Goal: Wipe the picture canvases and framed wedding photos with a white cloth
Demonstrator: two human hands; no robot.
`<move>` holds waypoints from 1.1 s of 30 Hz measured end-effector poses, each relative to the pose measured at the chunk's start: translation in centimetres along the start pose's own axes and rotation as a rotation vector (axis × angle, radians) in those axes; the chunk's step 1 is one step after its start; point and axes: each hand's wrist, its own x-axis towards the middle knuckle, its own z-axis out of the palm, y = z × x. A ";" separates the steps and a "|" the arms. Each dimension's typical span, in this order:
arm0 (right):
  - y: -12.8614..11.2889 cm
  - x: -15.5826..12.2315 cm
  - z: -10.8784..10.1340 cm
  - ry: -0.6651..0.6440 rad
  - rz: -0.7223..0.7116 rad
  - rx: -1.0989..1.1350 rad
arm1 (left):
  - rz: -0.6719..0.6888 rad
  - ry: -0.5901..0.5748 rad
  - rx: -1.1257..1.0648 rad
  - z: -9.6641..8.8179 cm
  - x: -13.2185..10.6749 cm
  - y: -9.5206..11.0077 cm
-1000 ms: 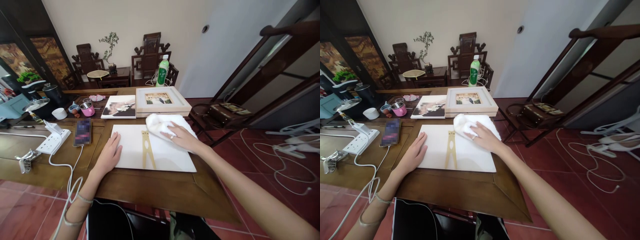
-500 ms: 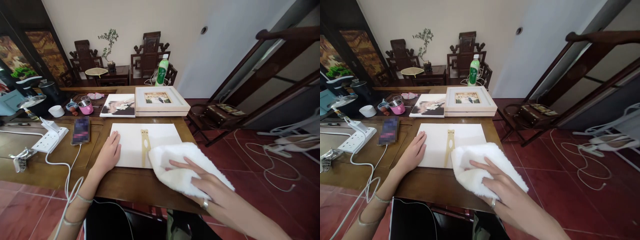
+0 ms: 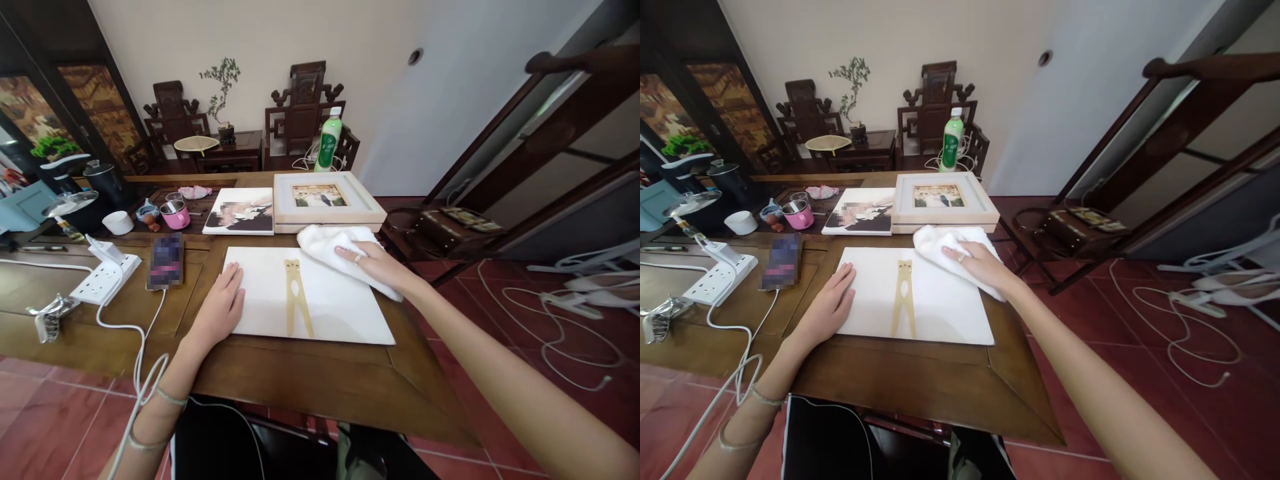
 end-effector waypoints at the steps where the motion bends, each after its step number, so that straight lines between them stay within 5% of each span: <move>1: 0.1 0.1 0.1 0.001 0.001 -0.001 | 0.000 0.000 -0.001 0.0 0.0 0.0; 6: -0.2 -4.2 0.8 -0.022 -0.010 -0.151 | -0.004 0.000 -0.011 -0.2 -0.1 0.2; 12: -1.9 -13.3 0.0 -0.238 -0.070 -0.287 | 0.014 0.015 -0.004 0.2 -0.1 0.0; 15: -2.4 -15.3 -1.1 -0.338 -0.087 -0.311 | 0.010 0.012 0.007 0.3 -0.1 0.0; 21: -1.6 -10.1 -1.4 -0.311 -0.014 -0.299 | 0.000 -0.003 0.013 0.2 -0.1 0.0; 27: -3.8 -2.2 2.0 -0.141 0.000 -0.094 | 0.000 0.014 -0.014 0.1 -0.1 0.0; 33: -5.3 -3.5 5.8 -0.081 -0.221 -0.197 | 0.002 0.026 -0.026 0.2 -0.1 -0.2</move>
